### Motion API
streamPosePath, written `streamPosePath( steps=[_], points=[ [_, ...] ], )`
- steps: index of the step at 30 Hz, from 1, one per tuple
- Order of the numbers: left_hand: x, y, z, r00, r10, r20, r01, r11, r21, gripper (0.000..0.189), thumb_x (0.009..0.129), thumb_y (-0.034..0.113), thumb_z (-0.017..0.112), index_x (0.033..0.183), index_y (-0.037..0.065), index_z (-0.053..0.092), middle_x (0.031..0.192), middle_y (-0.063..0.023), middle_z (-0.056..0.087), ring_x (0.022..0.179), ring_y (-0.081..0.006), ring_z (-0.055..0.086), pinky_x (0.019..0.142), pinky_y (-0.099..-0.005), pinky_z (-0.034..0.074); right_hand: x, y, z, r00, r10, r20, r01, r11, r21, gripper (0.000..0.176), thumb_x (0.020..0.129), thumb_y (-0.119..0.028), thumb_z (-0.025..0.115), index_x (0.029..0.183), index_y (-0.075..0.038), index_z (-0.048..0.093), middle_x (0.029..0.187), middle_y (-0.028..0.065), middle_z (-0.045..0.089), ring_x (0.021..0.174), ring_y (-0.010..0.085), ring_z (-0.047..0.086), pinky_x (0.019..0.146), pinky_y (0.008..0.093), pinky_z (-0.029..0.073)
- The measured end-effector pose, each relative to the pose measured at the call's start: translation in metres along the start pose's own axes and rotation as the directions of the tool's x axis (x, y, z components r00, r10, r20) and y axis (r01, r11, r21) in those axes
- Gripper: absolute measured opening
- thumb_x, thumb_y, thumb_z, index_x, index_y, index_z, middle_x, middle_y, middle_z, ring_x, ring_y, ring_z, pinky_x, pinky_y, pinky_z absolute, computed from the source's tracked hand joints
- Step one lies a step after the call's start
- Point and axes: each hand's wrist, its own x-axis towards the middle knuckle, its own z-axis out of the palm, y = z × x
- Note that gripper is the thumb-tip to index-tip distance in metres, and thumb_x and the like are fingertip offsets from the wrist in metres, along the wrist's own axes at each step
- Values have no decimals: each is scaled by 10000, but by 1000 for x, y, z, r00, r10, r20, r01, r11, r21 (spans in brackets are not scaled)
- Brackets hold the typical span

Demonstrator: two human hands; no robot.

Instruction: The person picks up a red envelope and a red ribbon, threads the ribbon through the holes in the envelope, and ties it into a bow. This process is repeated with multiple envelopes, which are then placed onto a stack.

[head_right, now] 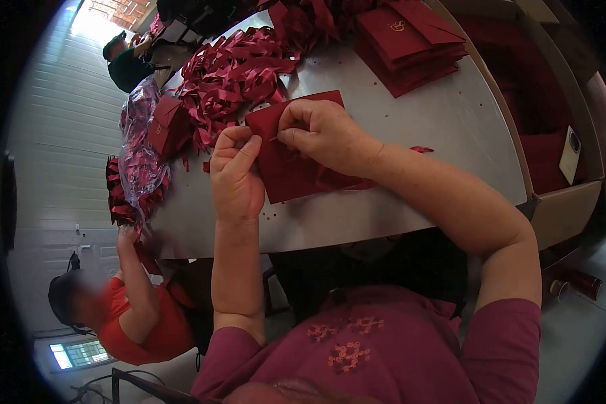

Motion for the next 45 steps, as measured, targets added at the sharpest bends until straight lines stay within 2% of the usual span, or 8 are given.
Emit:
streamPosePath(
  steps=[16, 20, 27, 34, 36, 40, 43, 45],
  points=[
    [2, -7, -2, 998, -60, -36, 57, 996, -71, 126, 893, -42, 618, 1006, 5, 586, 938, -48, 634, 851, -104, 596, 826, -225, 471, 0, 5, 5, 1000, 8, -24, -5, 991, 134, 81, 947, -112, 605, 953, -34, 586, 825, -16, 587, 742, 51, 552, 654, 208, 489],
    [0, -9, 3, 997, -62, -49, 58, 996, -70, 137, 893, -38, 624, 1017, 0, 580, 947, -63, 646, 843, -104, 608, 809, -225, 482, -2, 5, 11, 978, -146, -146, 125, 982, -142, 71, 935, -85, 610, 931, -32, 565, 800, 8, 587, 717, 70, 548, 642, 228, 475],
    [-15, -7, 21, 981, 138, -137, -98, 960, 264, 175, 884, -33, 654, 1043, 12, 596, 939, -61, 666, 847, -106, 627, 773, -226, 509, -2, 6, 14, 807, -583, -99, 350, 605, -715, 91, 862, -25, 616, 889, -34, 530, 811, 146, 591, 729, 345, 589, 631, 378, 471],
    [-16, -25, 21, 893, 450, -23, -326, 681, 656, 137, 898, -2, 658, 1031, -16, 628, 891, -31, 662, 776, -83, 603, 703, -214, 506, -5, 8, 16, 841, -525, -131, 306, 662, -684, 126, 827, -32, 629, 892, -43, 522, 786, 127, 549, 692, 344, 577, 588, 416, 464],
    [-20, -23, 28, 915, 397, -78, -278, 757, 592, 142, 899, -1, 657, 1038, -16, 629, 897, -35, 661, 773, -82, 601, 700, -218, 507, -6, 10, 18, 798, -600, -55, 353, 539, -765, 120, 824, -35, 627, 885, -48, 524, 780, 128, 545, 681, 337, 575, 576, 421, 463],
    [-19, -18, 36, 955, 257, -150, -161, 869, 468, 160, 910, 7, 643, 1068, -14, 634, 901, -42, 658, 769, -90, 610, 689, -228, 520, -4, 10, 16, 808, -585, -70, 330, 548, -769, 117, 822, -26, 624, 873, -53, 522, 787, 124, 553, 702, 341, 586, 589, 433, 466],
    [-12, -16, 26, 975, 210, -79, -162, 904, 397, 180, 918, -3, 614, 1097, -10, 636, 909, -44, 657, 767, -98, 622, 681, -233, 532, -3, 9, 10, 811, -573, -114, 307, 584, -751, 89, 832, -28, 632, 896, -47, 573, 804, 118, 568, 699, 320, 591, 599, 407, 478],
    [-11, -11, 22, 986, 145, -77, -108, 925, 364, 186, 922, -8, 598, 1104, -15, 635, 914, -46, 658, 767, -102, 626, 687, -235, 537, -1, 8, 6, 848, -495, -190, 324, 768, -553, 97, 857, -32, 630, 955, -37, 631, 844, 107, 597, 705, 267, 605, 618, 354, 491]
  ],
)
